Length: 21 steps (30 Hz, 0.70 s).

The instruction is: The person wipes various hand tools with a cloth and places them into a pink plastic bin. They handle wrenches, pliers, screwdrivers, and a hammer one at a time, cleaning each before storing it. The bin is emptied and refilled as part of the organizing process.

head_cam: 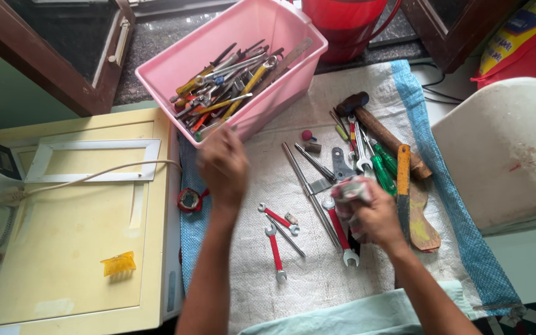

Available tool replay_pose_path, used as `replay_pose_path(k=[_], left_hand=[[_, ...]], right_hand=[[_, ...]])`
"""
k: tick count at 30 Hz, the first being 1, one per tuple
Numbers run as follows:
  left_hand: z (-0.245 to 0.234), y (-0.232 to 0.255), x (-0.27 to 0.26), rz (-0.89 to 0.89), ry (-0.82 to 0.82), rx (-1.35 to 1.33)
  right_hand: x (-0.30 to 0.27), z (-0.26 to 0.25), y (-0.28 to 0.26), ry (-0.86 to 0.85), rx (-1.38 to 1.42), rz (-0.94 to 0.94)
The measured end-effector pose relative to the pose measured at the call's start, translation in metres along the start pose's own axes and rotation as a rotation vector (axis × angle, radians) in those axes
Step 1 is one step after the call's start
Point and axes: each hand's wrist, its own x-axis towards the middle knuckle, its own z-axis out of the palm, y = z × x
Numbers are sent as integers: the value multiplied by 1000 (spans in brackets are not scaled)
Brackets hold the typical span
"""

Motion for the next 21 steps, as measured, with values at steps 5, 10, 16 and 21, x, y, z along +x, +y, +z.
replay_pose_path(k=[5,10,16,21], left_hand=[[30,34,-117,-209,-421,-251],[36,34,-134,-340,-441,-359],[22,40,-127,-862,-536,-944],[18,68,-155,-790,-649,-1272]], right_hand=[[-3,58,13,10,-920,-517],[25,61,16,-47,-800,-366],[4,39,26,-385,499,37],[-17,45,42,-376,663,-32]])
